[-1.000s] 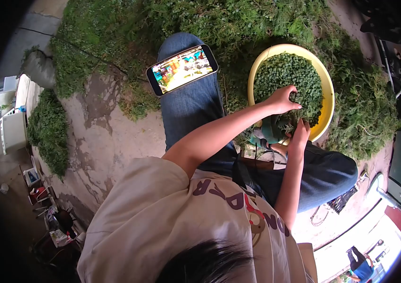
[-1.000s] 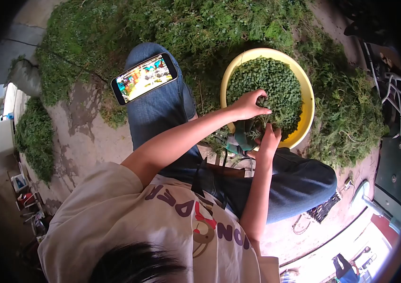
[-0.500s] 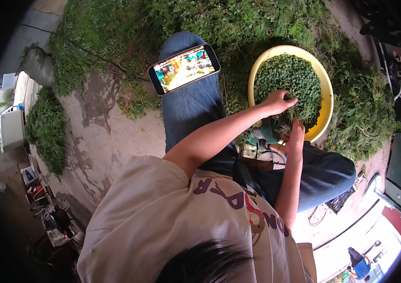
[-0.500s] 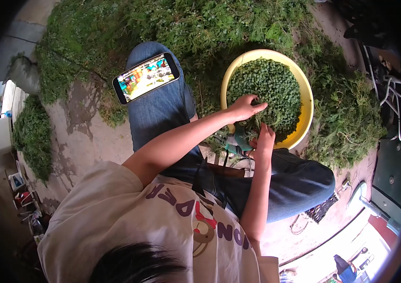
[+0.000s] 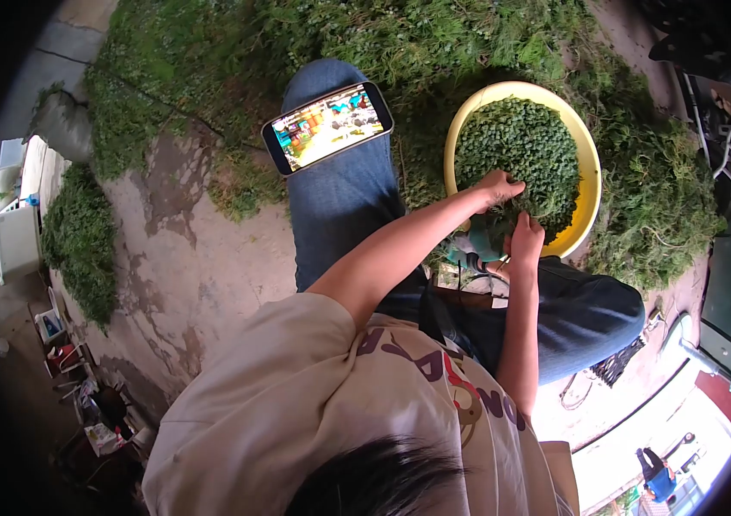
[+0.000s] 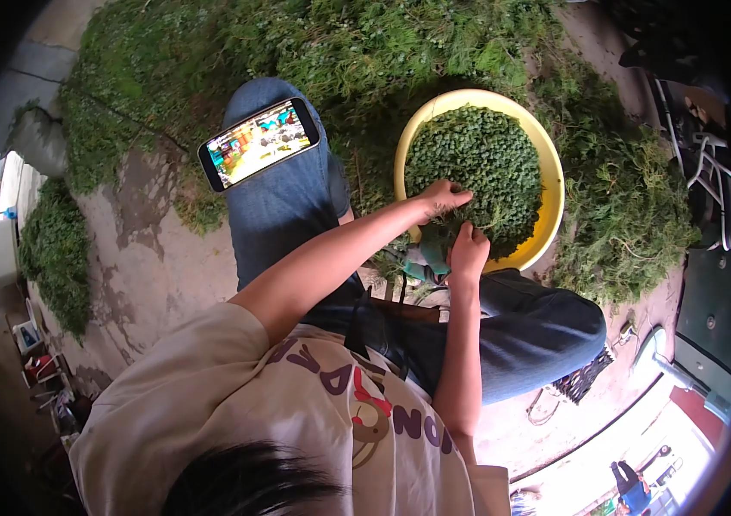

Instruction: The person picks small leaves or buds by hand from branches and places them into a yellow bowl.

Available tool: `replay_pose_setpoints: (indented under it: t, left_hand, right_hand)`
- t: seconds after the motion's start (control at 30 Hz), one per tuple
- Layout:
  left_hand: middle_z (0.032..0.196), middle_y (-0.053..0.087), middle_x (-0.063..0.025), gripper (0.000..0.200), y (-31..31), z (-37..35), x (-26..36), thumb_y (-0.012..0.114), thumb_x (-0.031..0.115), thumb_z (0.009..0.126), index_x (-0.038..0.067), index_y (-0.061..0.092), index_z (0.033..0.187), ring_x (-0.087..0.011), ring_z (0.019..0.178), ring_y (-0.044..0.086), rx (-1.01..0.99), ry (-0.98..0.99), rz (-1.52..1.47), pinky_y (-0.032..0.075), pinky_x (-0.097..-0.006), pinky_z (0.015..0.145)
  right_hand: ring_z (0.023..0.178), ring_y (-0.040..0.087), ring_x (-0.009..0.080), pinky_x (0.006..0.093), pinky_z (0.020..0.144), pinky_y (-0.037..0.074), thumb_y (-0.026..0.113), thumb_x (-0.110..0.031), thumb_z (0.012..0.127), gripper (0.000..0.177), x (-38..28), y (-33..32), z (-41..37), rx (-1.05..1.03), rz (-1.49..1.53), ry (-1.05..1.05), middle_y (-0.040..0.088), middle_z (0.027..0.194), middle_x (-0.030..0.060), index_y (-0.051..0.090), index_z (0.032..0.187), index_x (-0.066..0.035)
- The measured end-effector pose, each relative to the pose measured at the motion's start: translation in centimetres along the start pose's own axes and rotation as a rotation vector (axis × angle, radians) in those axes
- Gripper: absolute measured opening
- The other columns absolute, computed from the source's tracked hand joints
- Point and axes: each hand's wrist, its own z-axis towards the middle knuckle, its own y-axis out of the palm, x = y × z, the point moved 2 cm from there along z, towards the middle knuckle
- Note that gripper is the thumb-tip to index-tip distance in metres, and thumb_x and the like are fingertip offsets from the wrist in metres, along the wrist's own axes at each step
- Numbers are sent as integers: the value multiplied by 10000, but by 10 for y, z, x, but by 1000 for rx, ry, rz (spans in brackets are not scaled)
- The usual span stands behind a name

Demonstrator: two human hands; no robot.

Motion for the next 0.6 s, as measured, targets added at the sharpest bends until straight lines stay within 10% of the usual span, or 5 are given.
replay_pose_setpoints:
  t: [0.33,0.4,0.47,0.6]
  left_hand:
    - [881,591,-104,337,9,6,1,477,334,855,27,564,962,-202,784,568,-136,-270,-529,458,-391,676]
    - [1069,509,-121,405,3,11,2,400,401,891,29,535,975,-193,1009,478,-46,-211,-265,413,-375,793]
    - [1099,498,-166,537,0,4,9,387,470,874,-16,466,1088,-214,983,498,-79,-65,-150,410,-373,815]
    - [1066,500,-232,933,-3,-46,45,477,678,702,-29,237,1261,-239,772,575,-107,-136,-10,494,-356,696]
  right_hand:
    - [385,336,106,244,343,255,410,-237,861,234,8,-6,9,-15,358,196,361,534,3,450,730,-48]
    - [427,343,112,240,373,270,386,-255,870,237,15,-14,18,-30,453,273,370,568,9,455,781,-45]
    - [528,356,135,256,461,304,286,-306,895,320,21,-12,24,-502,795,312,397,630,34,447,862,-32]
    - [593,332,158,275,519,303,161,-398,905,461,24,-12,31,-481,850,360,404,703,57,440,922,-31]
